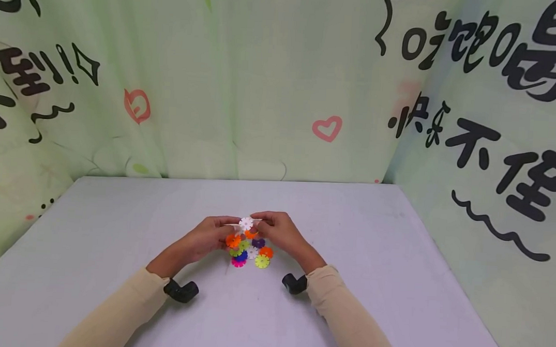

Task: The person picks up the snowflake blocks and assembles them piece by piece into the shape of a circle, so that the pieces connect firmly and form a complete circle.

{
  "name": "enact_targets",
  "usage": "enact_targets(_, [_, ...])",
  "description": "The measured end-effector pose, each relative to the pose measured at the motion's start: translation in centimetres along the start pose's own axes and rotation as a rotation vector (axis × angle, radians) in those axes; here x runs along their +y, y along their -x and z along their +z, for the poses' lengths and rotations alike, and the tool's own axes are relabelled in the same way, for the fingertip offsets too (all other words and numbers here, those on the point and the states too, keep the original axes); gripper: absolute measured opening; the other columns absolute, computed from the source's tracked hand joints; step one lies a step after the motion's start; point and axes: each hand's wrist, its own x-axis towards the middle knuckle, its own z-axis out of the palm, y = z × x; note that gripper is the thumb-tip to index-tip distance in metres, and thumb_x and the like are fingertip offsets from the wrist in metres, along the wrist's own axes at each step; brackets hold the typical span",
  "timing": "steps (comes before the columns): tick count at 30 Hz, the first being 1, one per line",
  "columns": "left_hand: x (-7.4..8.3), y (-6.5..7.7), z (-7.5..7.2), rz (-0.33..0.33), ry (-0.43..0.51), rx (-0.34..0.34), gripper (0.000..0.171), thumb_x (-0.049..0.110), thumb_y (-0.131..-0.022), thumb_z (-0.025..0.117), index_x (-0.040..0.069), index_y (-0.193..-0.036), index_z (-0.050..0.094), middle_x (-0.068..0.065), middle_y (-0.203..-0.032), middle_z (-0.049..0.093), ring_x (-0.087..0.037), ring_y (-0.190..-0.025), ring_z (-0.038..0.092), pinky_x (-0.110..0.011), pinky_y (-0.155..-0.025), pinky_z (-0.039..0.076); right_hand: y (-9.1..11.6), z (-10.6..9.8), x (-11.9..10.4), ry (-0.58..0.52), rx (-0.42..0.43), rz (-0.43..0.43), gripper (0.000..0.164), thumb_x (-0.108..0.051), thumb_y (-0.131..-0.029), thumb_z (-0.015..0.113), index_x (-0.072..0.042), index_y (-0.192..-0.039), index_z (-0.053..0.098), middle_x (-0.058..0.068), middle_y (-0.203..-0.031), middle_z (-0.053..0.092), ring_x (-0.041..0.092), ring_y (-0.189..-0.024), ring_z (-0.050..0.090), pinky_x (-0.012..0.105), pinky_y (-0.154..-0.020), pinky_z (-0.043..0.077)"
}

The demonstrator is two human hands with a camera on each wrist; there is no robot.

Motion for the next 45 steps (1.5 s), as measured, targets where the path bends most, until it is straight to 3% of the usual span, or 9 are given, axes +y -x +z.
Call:
enact_targets(8, [0.3,0.1,0.2,0.034,0.092,0.075,0.041,0.020,-0.099,0.055,0.006,-0.138,0.051,-0.013,-0.120,0.060,-0.021,-0.088,0.060,-0.028,-0.072,0.054,0.3,-0.7,1.0,0.177,-0.056,-0.017,0.026,-0.014,-0.094,0.065,-0.002,-0.118,0.068,0.005,-0.102,0.069,0.018,-0.089,0.064,0.032,-0.082,0.053])
enact_targets(13, [0.2,0.2,0.1,0.016,0.199,0.075,0.045,0.021,-0.102,0.035,0.005,-0.143,0.044,-0.011,-0.098,0.060,-0.016,-0.064,0.054,-0.025,-0.063,0.050,1.1,-1.5,1.6,0.270,-0.155,-0.052,0.025,-0.009,-0.090,0.068,-0.003,-0.115,0.070,0.001,-0.097,0.069,0.018,-0.089,0.062,0.031,-0.078,0.053])
enact_targets(16, [0.2,0.3,0.0,-0.001,0.250,0.102,0.044,0.026,-0.103,0.031,0.003,-0.139,0.043,-0.009,-0.085,0.053,-0.015,-0.054,0.046,-0.024,-0.056,0.043,1.6,-1.9,2.0,0.283,-0.201,-0.047,0.026,-0.007,-0.088,0.069,-0.005,-0.114,0.070,0.001,-0.101,0.069,0.019,-0.093,0.061,0.032,-0.080,0.052])
enact_targets(23, [0.1,0.0,0.2,-0.029,0.145,0.145,0.042,0.030,-0.104,0.046,0.003,-0.136,0.047,-0.016,-0.099,0.058,-0.014,-0.060,0.048,-0.020,-0.059,0.046,1.8,-1.7,2.4,0.358,-0.232,-0.033,0.030,-0.011,-0.084,0.076,-0.011,-0.114,0.071,-0.002,-0.107,0.065,0.020,-0.099,0.056,0.032,-0.083,0.051])
enact_targets(31, [0.0,0.0,0.1,-0.052,0.142,0.137,0.045,0.034,-0.104,0.044,0.004,-0.137,0.045,-0.009,-0.086,0.057,-0.014,-0.059,0.046,-0.020,-0.058,0.048,2.3,-0.9,1.4,0.452,-0.244,-0.028,0.033,-0.011,-0.079,0.081,-0.017,-0.109,0.070,-0.004,-0.097,0.058,0.019,-0.089,0.052,0.031,-0.074,0.049])
enact_targets(41, [0.0,0.1,0.1,-0.071,0.091,0.119,0.046,0.034,-0.104,0.045,0.003,-0.138,0.046,-0.010,-0.089,0.059,-0.015,-0.054,0.046,-0.020,-0.054,0.047,1.5,-0.9,1.8,0.462,-0.269,-0.028,0.018,-0.010,-0.085,0.075,-0.015,-0.102,0.070,-0.004,-0.094,0.060,0.018,-0.086,0.055,0.030,-0.074,0.050])
enact_targets(45, [0.0,0.3,0.1,-0.075,0.076,0.108,0.048,0.033,-0.105,0.043,0.003,-0.142,0.041,-0.010,-0.089,0.061,-0.015,-0.055,0.045,-0.020,-0.053,0.045,1.7,-1.0,1.8,0.471,-0.287,-0.027,0.020,-0.012,-0.083,0.078,-0.016,-0.100,0.070,-0.004,-0.093,0.060,0.018,-0.087,0.054,0.029,-0.074,0.050])
